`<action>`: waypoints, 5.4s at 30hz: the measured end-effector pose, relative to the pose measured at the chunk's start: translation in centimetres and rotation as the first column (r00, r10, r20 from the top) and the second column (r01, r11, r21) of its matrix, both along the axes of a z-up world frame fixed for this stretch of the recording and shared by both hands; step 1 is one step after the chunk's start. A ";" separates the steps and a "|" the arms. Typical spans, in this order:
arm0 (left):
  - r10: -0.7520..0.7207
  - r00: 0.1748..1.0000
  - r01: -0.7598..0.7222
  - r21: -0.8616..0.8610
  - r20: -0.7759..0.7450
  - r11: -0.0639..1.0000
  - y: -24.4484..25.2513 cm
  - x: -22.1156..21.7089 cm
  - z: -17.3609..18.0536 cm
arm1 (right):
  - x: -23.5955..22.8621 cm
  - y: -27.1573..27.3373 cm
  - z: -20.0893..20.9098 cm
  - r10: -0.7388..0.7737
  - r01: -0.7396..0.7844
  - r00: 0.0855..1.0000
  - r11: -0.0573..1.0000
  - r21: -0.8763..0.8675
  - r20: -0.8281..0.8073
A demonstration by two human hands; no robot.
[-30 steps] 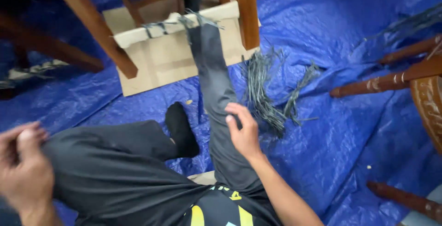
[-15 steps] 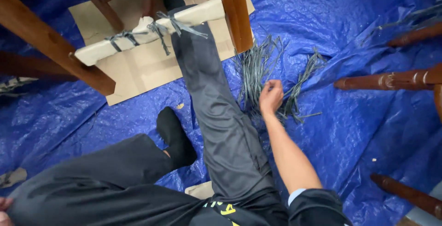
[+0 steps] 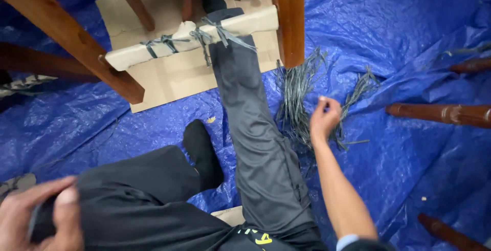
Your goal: Weaving and tying plastic fiber strips onto a wooden chair frame.
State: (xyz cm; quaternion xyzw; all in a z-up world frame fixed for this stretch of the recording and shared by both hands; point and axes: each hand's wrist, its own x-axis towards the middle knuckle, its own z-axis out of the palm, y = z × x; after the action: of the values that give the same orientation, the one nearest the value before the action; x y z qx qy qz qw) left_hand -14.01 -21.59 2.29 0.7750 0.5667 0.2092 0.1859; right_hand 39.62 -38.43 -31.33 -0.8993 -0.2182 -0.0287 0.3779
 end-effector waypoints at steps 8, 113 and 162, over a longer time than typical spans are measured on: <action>-0.643 0.766 0.641 0.098 -0.014 0.761 6.5 24.1 6.7 | -8.0 6.1 15.3 0.565 -0.127 0.415 0.812 0.570 -0.713; -0.806 0.554 0.783 0.199 0.208 0.589 15.7 36.0 -4.0 | -4.6 18.3 29.7 0.672 -0.722 0.692 0.637 0.272 0.264; -0.394 0.806 0.401 0.082 0.443 0.912 20.8 37.7 -8.1 | -8.4 21.1 9.2 0.533 0.380 0.254 0.713 0.590 -0.807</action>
State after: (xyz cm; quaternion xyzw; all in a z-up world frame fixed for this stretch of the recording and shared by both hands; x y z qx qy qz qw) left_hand 23.69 -0.84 -5.84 0.8051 0.3349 0.3347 0.3573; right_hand 31.23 -17.36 -22.10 -0.4907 0.0389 0.4661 0.7351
